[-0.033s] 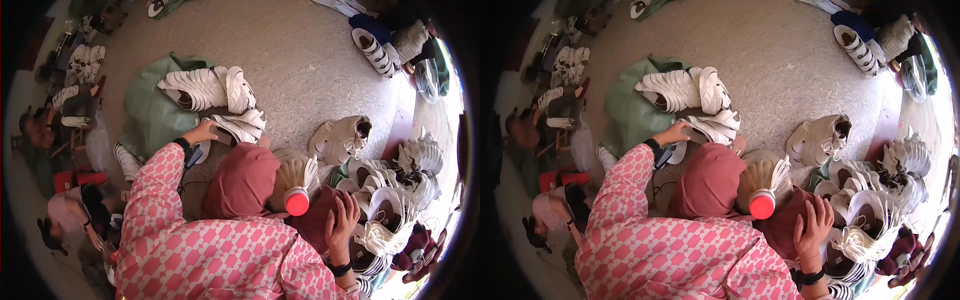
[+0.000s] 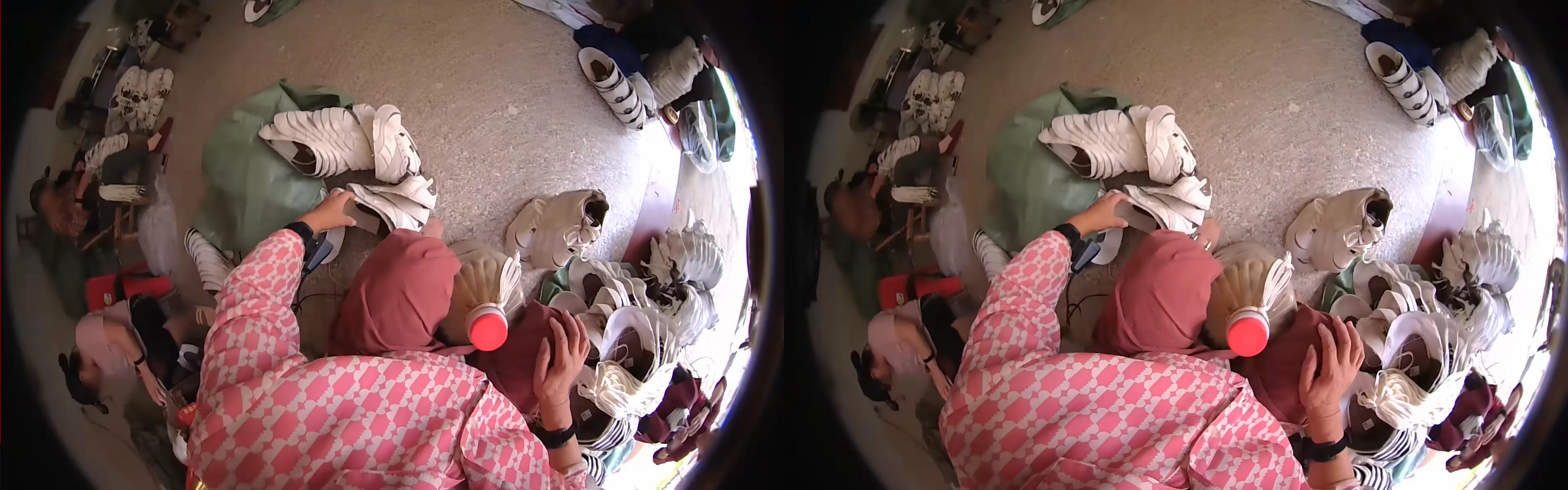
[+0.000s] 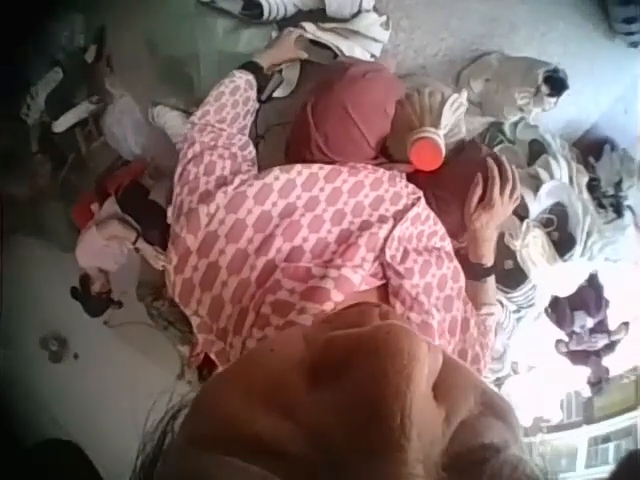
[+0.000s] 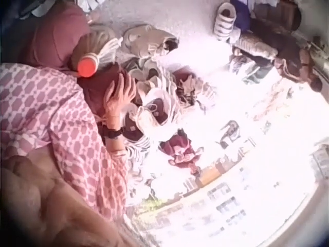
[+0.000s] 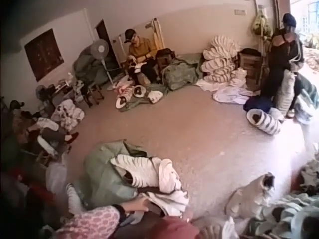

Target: The recorder is threading laces into a shoe and organizing shoe parts while sitting on the floor.

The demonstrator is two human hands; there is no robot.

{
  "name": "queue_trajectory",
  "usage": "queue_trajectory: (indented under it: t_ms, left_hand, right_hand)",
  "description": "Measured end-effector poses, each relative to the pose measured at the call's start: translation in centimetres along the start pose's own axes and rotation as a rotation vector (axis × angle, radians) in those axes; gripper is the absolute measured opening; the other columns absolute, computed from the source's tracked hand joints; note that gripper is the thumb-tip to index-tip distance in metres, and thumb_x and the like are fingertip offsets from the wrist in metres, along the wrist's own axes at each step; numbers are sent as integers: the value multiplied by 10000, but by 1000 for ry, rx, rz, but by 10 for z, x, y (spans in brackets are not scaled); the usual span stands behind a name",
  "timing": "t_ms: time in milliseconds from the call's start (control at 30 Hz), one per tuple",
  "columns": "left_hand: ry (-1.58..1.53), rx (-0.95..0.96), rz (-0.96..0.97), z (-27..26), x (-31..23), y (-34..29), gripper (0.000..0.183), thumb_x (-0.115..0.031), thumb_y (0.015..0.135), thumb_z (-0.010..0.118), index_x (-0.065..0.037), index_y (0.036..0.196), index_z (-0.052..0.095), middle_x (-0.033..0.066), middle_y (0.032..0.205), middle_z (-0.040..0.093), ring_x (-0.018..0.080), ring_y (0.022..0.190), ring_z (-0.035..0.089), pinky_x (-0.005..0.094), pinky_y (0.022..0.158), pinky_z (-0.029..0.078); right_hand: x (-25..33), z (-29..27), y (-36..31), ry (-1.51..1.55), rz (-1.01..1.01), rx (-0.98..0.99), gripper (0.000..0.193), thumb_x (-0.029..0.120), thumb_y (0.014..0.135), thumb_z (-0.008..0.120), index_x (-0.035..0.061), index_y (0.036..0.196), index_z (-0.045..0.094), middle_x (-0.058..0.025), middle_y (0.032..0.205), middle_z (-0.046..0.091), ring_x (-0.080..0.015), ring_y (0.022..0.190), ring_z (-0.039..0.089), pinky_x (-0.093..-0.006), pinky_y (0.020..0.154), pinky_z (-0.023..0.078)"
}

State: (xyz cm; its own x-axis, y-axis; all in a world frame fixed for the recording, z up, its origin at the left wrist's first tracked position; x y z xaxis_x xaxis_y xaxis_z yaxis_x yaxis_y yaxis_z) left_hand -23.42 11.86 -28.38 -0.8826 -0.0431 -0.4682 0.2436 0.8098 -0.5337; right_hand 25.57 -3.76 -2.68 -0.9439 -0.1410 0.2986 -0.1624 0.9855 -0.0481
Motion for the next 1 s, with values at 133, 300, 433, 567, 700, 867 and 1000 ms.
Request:
queue_trajectory:
  t_ms: [133, 300, 433, 567, 700, 867, 1000]
  left_hand:
    - [76, 6, -10, 15, 16, -2, 807, -153, 659, 793, -92, 1369, 416, 156, 1419, 371, 356, 1333, 332, 415, 1071, 361]
    - [236, -111, -23, 17, 15, 18, 953, -114, 634, 810, -145, 1453, 325, 117, 1495, 305, 336, 1372, 288, 433, 1104, 333]
    - [16, -351, -25, 7, 18, 33, 924, -80, 620, 752, -163, 1448, 350, 95, 1496, 319, 331, 1384, 279, 482, 1098, 310]
    - [252, -221, 75, 24, 10, 33, 958, -76, 623, 748, -172, 1473, 319, 91, 1513, 306, 333, 1400, 266, 462, 1118, 269]
    - [360, -150, 138, 55, -14, 50, 918, -65, 672, 719, -186, 1483, 308, 72, 1528, 287, 311, 1423, 229, 481, 1134, 228]
    - [218, -381, 93, 70, -35, 66, 301, -92, 831, 528, -127, 1127, 574, 87, 1211, 507, 293, 1098, 536, 450, 962, 399]
    - [299, -550, 277, 73, -56, 43, 160, -131, 853, 487, -103, 957, 606, 85, 1005, 543, 290, 949, 577, 418, 832, 471]
  right_hand:
    - [-11, 7, 3, 56, 54, -38, 350, 131, 847, 530, 29, 1174, 600, -161, 1266, 556, -373, 1214, 473, -478, 1038, 316]
    - [-8, 7, 6, 33, 59, -2, 340, 145, 861, 501, 17, 1160, 600, -180, 1248, 559, -376, 1188, 486, -469, 1042, 323]
    - [-6, 7, 9, 28, 49, 8, 334, 131, 863, 485, 2, 1151, 596, -192, 1239, 559, -383, 1173, 492, -467, 1041, 331]
    - [-7, 9, 12, 34, 27, 19, 333, 129, 866, 482, 1, 1151, 596, -190, 1233, 564, -381, 1169, 496, -466, 1040, 333]
    - [-6, 10, 14, 27, 14, 39, 327, 134, 870, 477, 1, 1145, 597, -185, 1219, 571, -378, 1155, 504, -460, 1035, 340]
    - [-3, 7, 13, 32, 24, 44, 321, 137, 882, 470, -2, 1144, 593, -188, 1206, 573, -376, 1136, 511, -459, 1025, 350]
    - [-3, 6, 13, 36, 20, 39, 314, 137, 888, 469, -3, 1141, 592, -188, 1200, 575, -378, 1132, 511, -463, 1021, 355]
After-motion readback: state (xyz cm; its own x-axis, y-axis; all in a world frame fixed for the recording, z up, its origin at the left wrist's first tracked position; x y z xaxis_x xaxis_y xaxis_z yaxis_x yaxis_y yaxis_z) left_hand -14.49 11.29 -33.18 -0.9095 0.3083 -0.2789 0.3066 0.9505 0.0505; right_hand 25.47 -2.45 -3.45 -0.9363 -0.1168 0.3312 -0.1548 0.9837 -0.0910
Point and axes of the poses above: each hand's wrist, its own y-axis towards the middle knuckle, its own z-axis out of the palm, x = y × z, the point moved 5 cm from there along y, towards the middle knuckle
